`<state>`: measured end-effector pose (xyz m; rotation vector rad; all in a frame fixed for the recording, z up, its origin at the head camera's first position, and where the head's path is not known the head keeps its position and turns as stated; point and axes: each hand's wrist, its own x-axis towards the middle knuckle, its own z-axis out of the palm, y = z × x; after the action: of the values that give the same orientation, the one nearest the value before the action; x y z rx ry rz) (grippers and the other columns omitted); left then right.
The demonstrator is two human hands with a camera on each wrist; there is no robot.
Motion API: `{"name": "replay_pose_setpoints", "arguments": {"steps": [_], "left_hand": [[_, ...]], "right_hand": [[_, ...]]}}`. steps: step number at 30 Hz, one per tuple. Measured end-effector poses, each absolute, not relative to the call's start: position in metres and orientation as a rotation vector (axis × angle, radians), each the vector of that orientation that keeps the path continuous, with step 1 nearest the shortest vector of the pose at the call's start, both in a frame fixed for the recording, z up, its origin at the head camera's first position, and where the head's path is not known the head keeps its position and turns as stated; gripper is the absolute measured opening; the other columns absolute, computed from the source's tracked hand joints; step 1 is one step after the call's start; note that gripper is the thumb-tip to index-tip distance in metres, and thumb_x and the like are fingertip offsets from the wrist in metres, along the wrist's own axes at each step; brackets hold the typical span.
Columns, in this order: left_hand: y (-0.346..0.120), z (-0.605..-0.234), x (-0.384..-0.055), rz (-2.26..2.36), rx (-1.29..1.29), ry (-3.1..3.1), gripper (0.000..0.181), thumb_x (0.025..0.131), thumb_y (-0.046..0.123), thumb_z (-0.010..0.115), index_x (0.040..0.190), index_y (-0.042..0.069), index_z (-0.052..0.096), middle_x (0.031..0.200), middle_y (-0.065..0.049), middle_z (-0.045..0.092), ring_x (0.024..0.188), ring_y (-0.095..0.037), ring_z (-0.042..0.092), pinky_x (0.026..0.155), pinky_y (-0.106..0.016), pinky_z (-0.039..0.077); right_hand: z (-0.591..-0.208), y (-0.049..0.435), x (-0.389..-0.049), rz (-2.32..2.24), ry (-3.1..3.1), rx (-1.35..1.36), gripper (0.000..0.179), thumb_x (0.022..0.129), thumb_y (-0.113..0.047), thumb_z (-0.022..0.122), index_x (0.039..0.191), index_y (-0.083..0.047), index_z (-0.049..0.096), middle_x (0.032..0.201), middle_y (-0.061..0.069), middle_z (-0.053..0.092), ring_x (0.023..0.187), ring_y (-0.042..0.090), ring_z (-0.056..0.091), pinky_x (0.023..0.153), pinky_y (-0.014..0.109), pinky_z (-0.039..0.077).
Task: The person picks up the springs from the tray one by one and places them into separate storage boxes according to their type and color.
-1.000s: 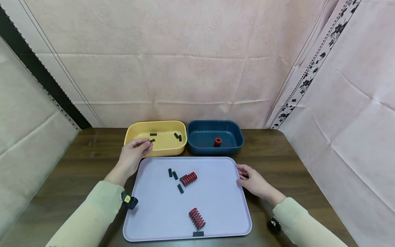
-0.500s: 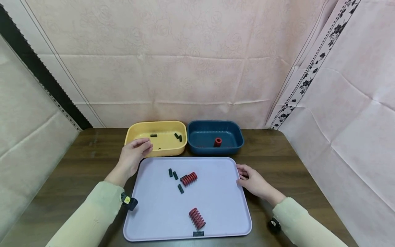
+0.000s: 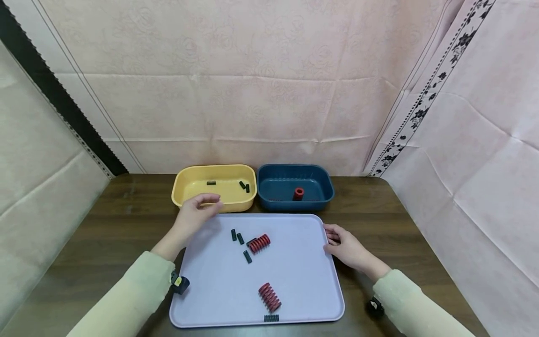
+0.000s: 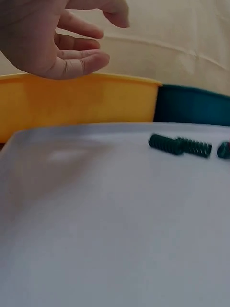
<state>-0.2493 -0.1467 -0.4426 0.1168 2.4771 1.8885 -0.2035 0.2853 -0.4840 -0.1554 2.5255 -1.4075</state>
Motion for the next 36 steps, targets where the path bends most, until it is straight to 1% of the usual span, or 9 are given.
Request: {"name": "replay_pose_setpoints", "arguments": {"steps": [1, 5, 8, 12, 15, 20, 23, 30, 36], "left_hand": [[-0.144, -0.444, -0.248, 1.842, 0.148, 2.507, 0.044, 0.088, 0.036, 0.072, 0.122, 0.01, 0.062, 0.121, -0.008, 0.062, 0.104, -0.023, 0.062, 0.084, -0.033, 0.052], [-0.135, -0.449, -0.245, 1.695, 0.253, 2.548, 0.048, 0.086, 0.035, 0.074, 0.124, 0.008, 0.061, 0.122, -0.011, 0.062, 0.104, -0.023, 0.062, 0.081, -0.033, 0.053], [-0.13, -0.455, -0.244, 1.643, 0.299, 2.516, 0.048, 0.086, 0.03, 0.075, 0.125, 0.006, 0.06, 0.123, -0.014, 0.061, 0.104, -0.023, 0.062, 0.079, -0.033, 0.054], [-0.127, -0.464, -0.243, 1.596, 0.33, 2.494, 0.044, 0.085, 0.022, 0.076, 0.124, 0.005, 0.062, 0.118, -0.014, 0.064, 0.101, -0.022, 0.064, 0.075, -0.033, 0.056], [-0.127, -0.472, -0.244, 1.54, 0.341, 2.515, 0.042, 0.084, 0.018, 0.077, 0.122, 0.006, 0.064, 0.117, -0.011, 0.065, 0.101, -0.021, 0.065, 0.077, -0.033, 0.055], [-0.128, -0.48, -0.243, 1.428, 0.359, 2.585, 0.042, 0.082, 0.018, 0.079, 0.12, 0.007, 0.066, 0.115, -0.007, 0.066, 0.096, -0.018, 0.064, 0.082, -0.033, 0.053], [-0.126, -0.479, -0.24, 1.392, 0.353, 2.606, 0.041, 0.08, 0.015, 0.08, 0.117, 0.006, 0.067, 0.112, -0.006, 0.067, 0.092, -0.017, 0.063, 0.081, -0.034, 0.052], [-0.122, -0.481, -0.239, 1.324, 0.357, 2.626, 0.037, 0.079, 0.013, 0.08, 0.113, 0.005, 0.067, 0.104, -0.002, 0.067, 0.092, -0.016, 0.06, 0.081, -0.032, 0.05], [-0.12, -0.478, -0.238, 1.257, 0.389, 2.652, 0.036, 0.079, 0.011, 0.08, 0.111, 0.004, 0.067, 0.095, -0.004, 0.064, 0.089, -0.019, 0.057, 0.078, -0.033, 0.048]], "right_hand": [[-0.484, 0.285, -0.203, -1.406, 2.527, -0.155, 0.057, 0.09, -0.002, 0.064, 0.143, -0.005, 0.042, 0.132, 0.015, 0.052, 0.122, 0.024, 0.051, 0.098, 0.034, 0.044], [-0.483, 0.285, -0.203, -1.395, 2.533, -0.16, 0.056, 0.091, -0.002, 0.063, 0.143, -0.005, 0.042, 0.132, 0.015, 0.052, 0.122, 0.025, 0.051, 0.098, 0.035, 0.044], [-0.484, 0.285, -0.203, -1.395, 2.535, -0.16, 0.056, 0.091, -0.002, 0.063, 0.143, -0.005, 0.042, 0.132, 0.015, 0.052, 0.122, 0.024, 0.051, 0.098, 0.034, 0.044], [-0.484, 0.285, -0.202, -1.396, 2.542, -0.166, 0.056, 0.091, -0.002, 0.064, 0.142, -0.004, 0.042, 0.132, 0.015, 0.052, 0.121, 0.025, 0.052, 0.098, 0.034, 0.044], [-0.484, 0.285, -0.202, -1.392, 2.548, -0.169, 0.057, 0.09, -0.002, 0.064, 0.143, -0.004, 0.042, 0.131, 0.015, 0.053, 0.122, 0.025, 0.051, 0.099, 0.035, 0.044], [-0.484, 0.285, -0.202, -1.393, 2.547, -0.166, 0.056, 0.09, -0.002, 0.064, 0.143, -0.005, 0.042, 0.131, 0.014, 0.053, 0.122, 0.025, 0.051, 0.099, 0.036, 0.044], [-0.484, 0.284, -0.202, -1.398, 2.548, -0.165, 0.056, 0.09, -0.003, 0.064, 0.142, -0.005, 0.042, 0.131, 0.015, 0.053, 0.122, 0.025, 0.051, 0.099, 0.035, 0.044], [-0.482, 0.284, -0.201, -1.394, 2.542, -0.157, 0.057, 0.091, -0.003, 0.064, 0.143, -0.005, 0.042, 0.132, 0.017, 0.052, 0.122, 0.026, 0.051, 0.098, 0.035, 0.044], [-0.482, 0.283, -0.202, -1.391, 2.539, -0.16, 0.056, 0.091, -0.002, 0.063, 0.143, -0.005, 0.041, 0.132, 0.015, 0.052, 0.122, 0.025, 0.051, 0.098, 0.034, 0.044]]}}
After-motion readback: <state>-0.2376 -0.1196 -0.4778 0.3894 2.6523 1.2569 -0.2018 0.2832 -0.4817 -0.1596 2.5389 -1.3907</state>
